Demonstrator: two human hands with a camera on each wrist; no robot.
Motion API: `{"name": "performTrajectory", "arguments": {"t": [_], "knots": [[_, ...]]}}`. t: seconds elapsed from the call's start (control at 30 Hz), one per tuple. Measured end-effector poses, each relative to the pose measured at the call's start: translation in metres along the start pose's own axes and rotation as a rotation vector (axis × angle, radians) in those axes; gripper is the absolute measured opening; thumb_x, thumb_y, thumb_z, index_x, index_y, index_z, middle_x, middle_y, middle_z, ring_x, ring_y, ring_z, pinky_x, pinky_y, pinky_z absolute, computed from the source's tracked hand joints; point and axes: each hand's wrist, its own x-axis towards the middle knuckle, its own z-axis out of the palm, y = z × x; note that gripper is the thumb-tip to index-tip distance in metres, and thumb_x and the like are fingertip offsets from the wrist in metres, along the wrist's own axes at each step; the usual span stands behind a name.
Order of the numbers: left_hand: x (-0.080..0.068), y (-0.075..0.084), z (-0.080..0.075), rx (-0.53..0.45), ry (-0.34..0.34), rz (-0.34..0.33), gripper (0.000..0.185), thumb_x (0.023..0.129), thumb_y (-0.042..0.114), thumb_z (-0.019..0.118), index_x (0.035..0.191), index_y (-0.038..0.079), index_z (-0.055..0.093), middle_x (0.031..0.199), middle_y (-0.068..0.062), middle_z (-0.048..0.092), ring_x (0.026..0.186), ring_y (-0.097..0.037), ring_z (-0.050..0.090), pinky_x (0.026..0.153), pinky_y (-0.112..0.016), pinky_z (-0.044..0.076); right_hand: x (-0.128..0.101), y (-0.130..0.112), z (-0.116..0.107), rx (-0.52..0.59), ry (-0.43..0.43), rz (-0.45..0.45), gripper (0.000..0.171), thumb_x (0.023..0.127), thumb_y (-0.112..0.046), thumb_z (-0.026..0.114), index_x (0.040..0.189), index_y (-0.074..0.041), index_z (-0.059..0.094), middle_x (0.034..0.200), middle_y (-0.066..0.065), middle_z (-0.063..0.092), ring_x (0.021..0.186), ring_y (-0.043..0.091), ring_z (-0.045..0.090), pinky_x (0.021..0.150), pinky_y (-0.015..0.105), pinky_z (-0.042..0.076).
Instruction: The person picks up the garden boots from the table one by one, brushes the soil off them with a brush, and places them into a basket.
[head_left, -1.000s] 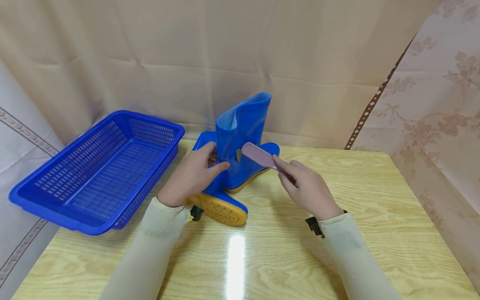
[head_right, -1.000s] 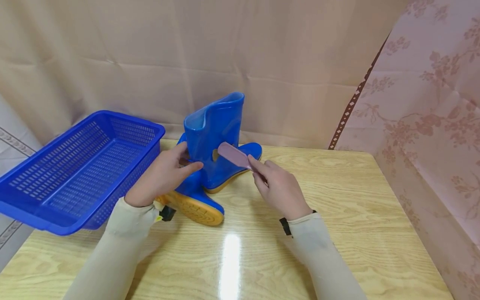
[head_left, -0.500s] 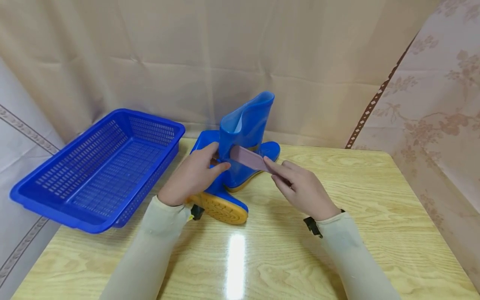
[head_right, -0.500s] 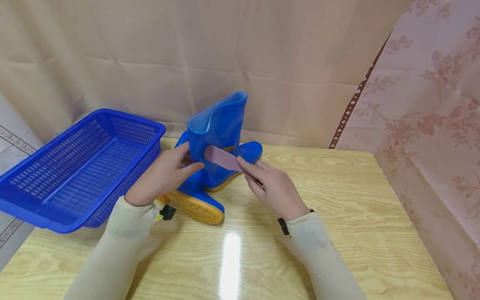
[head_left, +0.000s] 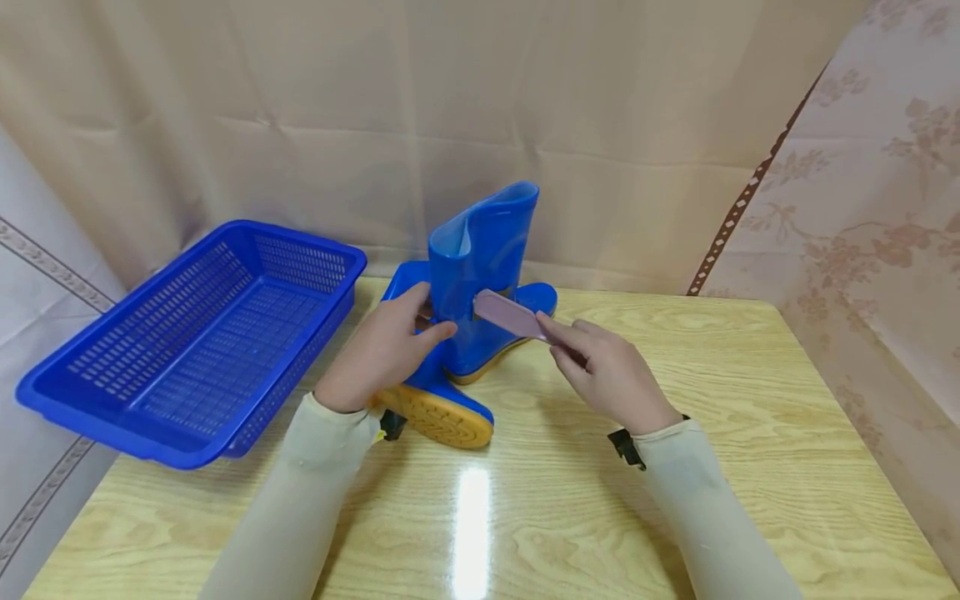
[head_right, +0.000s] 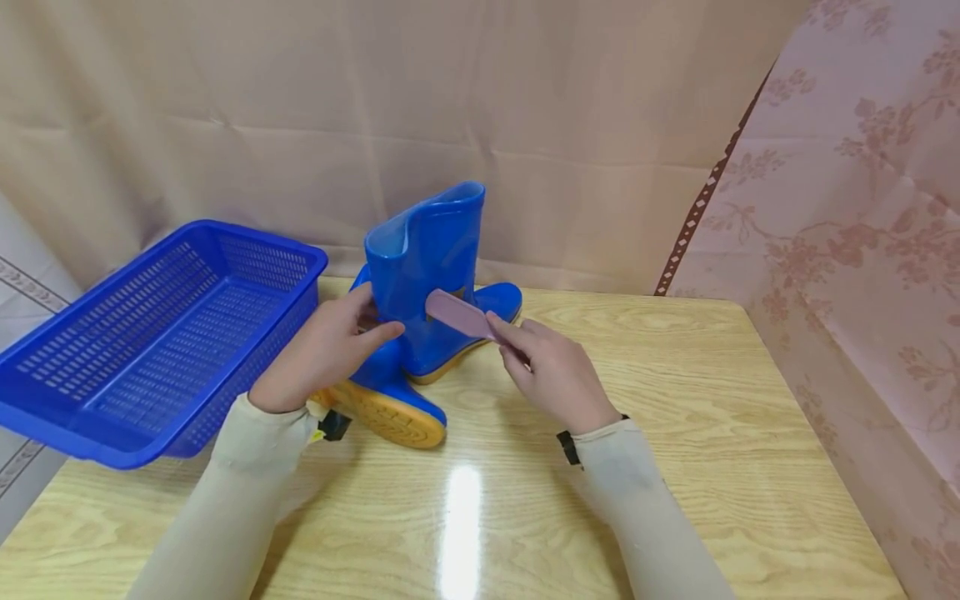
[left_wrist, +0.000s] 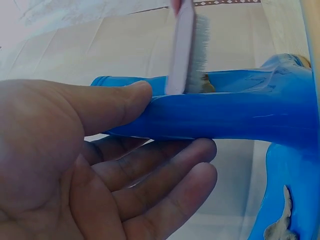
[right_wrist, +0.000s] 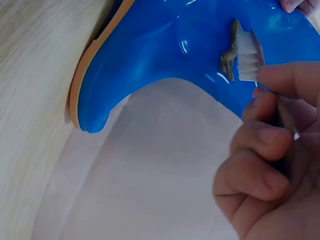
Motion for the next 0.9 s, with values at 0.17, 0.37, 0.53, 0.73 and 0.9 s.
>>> {"name": "performTrajectory", "arguments": {"t": [0.17, 0.37, 0.53, 0.73, 0.9], "knots": [[-0.0012, 0.0014, 0.0005, 0.013, -0.002, 0.011, 0.024, 0.104, 0.035, 0.065, 0.118, 0.018, 0.055, 0.12, -0.005, 0.068, 0.112, -0.025, 0.066, 0.093, -0.047, 0.056, 0.0009, -0.0017, 0.0014, 0.03, 0.061, -0.102, 0.048, 0.1, -0.01, 0.068, 0.147, -0.018, 0.06, 0.079, -0.003, 0.055, 0.061, 0.01, 0.041, 0.053, 0.026, 0.036], [-0.0015, 0.0026, 0.0013, 0.006, 0.016, 0.018, 0.025, 0.102, 0.034, 0.067, 0.118, 0.019, 0.058, 0.12, -0.004, 0.068, 0.11, -0.025, 0.066, 0.093, -0.048, 0.056, 0.0002, -0.0031, 0.0026, 0.036, 0.066, -0.106, 0.049, 0.101, -0.009, 0.067, 0.148, -0.017, 0.058, 0.081, -0.002, 0.057, 0.062, 0.01, 0.041, 0.054, 0.026, 0.036], [-0.0003, 0.0022, 0.0005, -0.005, 0.025, -0.004, 0.03, 0.102, 0.035, 0.067, 0.124, 0.016, 0.058, 0.12, -0.006, 0.067, 0.111, -0.026, 0.065, 0.095, -0.049, 0.055, 0.001, 0.0018, 0.0032, 0.022, 0.034, -0.025, 0.047, 0.103, -0.013, 0.064, 0.149, -0.02, 0.057, 0.082, -0.001, 0.059, 0.062, 0.012, 0.042, 0.053, 0.028, 0.036], [0.0002, 0.0019, -0.0001, -0.006, 0.022, -0.016, 0.033, 0.104, 0.035, 0.065, 0.128, 0.014, 0.057, 0.123, -0.007, 0.067, 0.113, -0.028, 0.065, 0.098, -0.051, 0.054, 0.0012, 0.0052, 0.0035, 0.03, 0.049, -0.02, 0.046, 0.104, -0.013, 0.064, 0.148, -0.019, 0.058, 0.082, -0.002, 0.059, 0.062, 0.011, 0.042, 0.053, 0.028, 0.036], [-0.0013, 0.0023, 0.0001, 0.011, 0.02, 0.005, 0.027, 0.103, 0.034, 0.066, 0.121, 0.016, 0.058, 0.122, -0.006, 0.069, 0.113, -0.027, 0.066, 0.097, -0.05, 0.054, 0.0017, 0.0004, 0.0025, 0.073, 0.056, -0.085, 0.049, 0.102, -0.011, 0.066, 0.149, -0.019, 0.057, 0.082, -0.003, 0.057, 0.064, 0.011, 0.043, 0.055, 0.027, 0.037]]}}
